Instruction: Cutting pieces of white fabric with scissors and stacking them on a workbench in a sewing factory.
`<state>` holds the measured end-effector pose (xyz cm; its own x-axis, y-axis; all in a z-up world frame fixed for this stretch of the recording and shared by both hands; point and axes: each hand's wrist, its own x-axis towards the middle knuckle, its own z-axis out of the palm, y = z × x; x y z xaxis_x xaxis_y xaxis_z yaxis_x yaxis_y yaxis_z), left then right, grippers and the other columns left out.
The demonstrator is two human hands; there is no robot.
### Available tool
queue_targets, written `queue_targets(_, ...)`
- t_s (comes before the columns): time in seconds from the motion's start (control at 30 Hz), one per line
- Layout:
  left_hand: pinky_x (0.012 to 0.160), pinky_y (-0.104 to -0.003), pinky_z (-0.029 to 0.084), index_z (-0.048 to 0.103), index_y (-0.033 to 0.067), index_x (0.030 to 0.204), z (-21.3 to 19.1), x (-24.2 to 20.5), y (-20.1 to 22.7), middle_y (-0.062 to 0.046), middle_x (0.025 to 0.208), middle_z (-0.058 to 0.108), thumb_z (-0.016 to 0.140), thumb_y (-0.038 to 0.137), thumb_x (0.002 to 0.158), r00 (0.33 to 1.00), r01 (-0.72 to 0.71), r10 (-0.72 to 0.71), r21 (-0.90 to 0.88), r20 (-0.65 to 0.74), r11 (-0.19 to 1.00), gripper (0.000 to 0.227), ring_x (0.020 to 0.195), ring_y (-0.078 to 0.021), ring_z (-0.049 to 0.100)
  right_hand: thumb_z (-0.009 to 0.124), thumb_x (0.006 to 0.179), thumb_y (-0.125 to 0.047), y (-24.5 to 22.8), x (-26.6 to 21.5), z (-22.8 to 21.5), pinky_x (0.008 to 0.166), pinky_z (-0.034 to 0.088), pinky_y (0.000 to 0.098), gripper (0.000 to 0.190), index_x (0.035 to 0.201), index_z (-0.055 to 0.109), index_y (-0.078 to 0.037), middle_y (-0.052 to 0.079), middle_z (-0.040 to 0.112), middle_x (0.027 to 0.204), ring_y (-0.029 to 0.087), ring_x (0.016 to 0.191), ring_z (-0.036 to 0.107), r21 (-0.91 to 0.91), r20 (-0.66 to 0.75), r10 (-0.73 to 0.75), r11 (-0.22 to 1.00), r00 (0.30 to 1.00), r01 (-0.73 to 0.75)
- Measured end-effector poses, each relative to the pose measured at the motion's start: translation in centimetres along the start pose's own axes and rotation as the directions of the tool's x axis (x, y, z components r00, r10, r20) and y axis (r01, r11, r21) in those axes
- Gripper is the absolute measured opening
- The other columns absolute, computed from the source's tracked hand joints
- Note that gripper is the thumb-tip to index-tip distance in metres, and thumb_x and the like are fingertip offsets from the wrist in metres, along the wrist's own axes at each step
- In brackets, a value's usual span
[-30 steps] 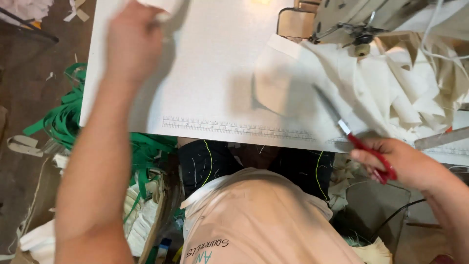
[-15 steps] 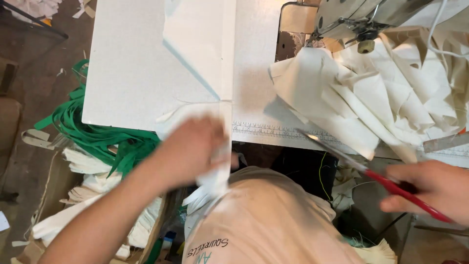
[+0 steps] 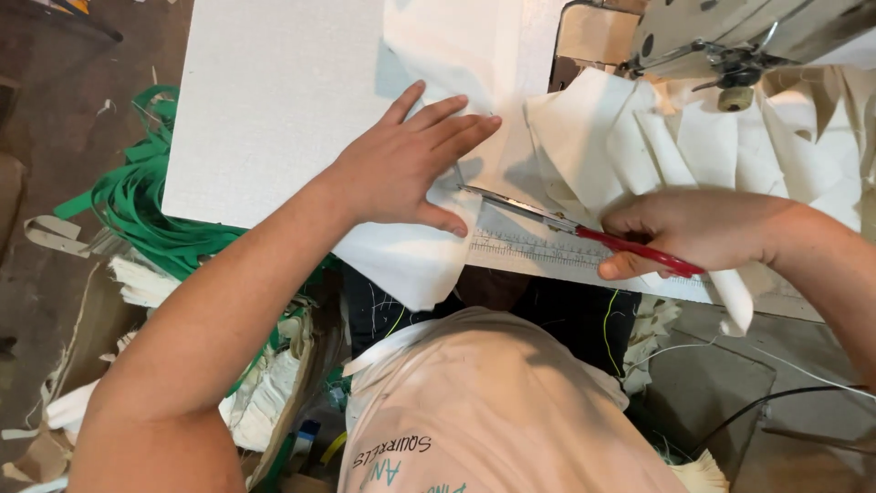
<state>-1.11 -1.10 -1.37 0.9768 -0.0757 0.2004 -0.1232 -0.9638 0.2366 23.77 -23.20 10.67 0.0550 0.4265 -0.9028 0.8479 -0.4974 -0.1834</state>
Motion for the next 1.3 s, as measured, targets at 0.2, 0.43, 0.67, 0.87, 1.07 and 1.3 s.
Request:
queue_targets(0.2,0.125,-0.064,0.015,0.019,0.0121,0.170,0.1,-0.1,-0.2,-0.011,0.166,0.050,0.052,0.094,0.088,1.000,-0.008,0.008,-0.010,-0.014,1.000,0.121,0.157,-0.0390,0.035,0.079,0.086,-0.060,-1.1,0.6,-1.1,0.066,0.045,0.0299,0.050,0.080,0.068,-0.012,0.000,0.065,0.084,0.017,0.068,0.061,-0.023,0.008,0.035,0.999,0.999,-0.035)
queue_targets(0.43,0.126,-0.059,0.001,0.009,0.0155,0.169,-1.7,2.9,-1.1,-0.015,0.174,0.028,0.069,0.087,0.084,0.908,0.406,-0.396,-0.058,0.138,0.912,0.126,0.159,-0.0367,0.021,0.076,0.089,-0.056,0.8,-1.3,4.0,0.085,0.061,0.0310,0.046,0.080,0.069,-0.012,0.000,0.068,0.086,0.017,0.076,0.066,0.159,-0.177,0.170,0.977,0.969,-0.142)
queue_targets(0.67,0.093,-0.052,0.038,0.056,0.0091,0.145,-0.3,3.6,-4.0,-0.011,0.129,0.058,0.063,0.053,0.101,0.852,0.509,-0.496,0.041,-0.169,0.860,0.063,0.117,-0.0351,0.050,0.080,0.099,-0.029,5.0,-1.3,11.3,0.047,0.039,0.0350,0.037,0.079,0.067,-0.001,0.009,0.056,0.067,0.021,0.051,0.054,0.644,-0.122,0.085,0.765,0.989,0.013)
queue_targets(0.87,0.093,-0.054,0.049,0.078,0.0072,0.114,-6.2,-3.2,3.5,-0.014,0.107,0.073,0.057,0.011,0.096,0.868,0.495,-0.497,-0.145,0.028,0.857,0.027,0.102,-0.0352,0.067,0.079,0.096,-0.036,13.2,-5.2,11.7,0.055,0.041,0.0409,0.040,0.086,0.074,0.002,0.019,0.061,0.057,0.031,0.050,0.053,0.656,-0.296,0.456,0.736,0.839,-0.169)
queue_targets(1.07,0.086,-0.050,0.054,0.078,0.0099,0.091,-2.8,-7.8,13.9,-0.007,0.092,0.071,0.063,0.018,0.089,0.826,0.356,-0.252,-0.120,0.505,0.927,0.017,0.089,-0.0288,0.067,0.108,0.060,-0.065,24.3,-5.5,16.9,0.058,0.051,0.0207,0.052,0.061,0.079,-0.022,-0.006,0.065,0.052,0.008,0.053,0.062,0.096,-0.279,0.254,0.967,0.926,-0.237)
queue_targets(1.3,0.121,-0.061,0.026,0.044,0.0085,0.161,-0.4,-3.6,5.3,-0.013,0.163,0.049,0.056,0.071,0.098,0.925,0.378,-0.380,0.188,-0.024,0.907,0.090,0.153,-0.0362,0.037,0.090,0.089,-0.052,3.6,-4.2,7.2,0.069,0.051,0.0270,0.040,0.078,0.071,-0.019,-0.004,0.068,0.070,0.012,0.066,0.061,0.064,-0.085,0.008,0.998,0.996,-0.003)
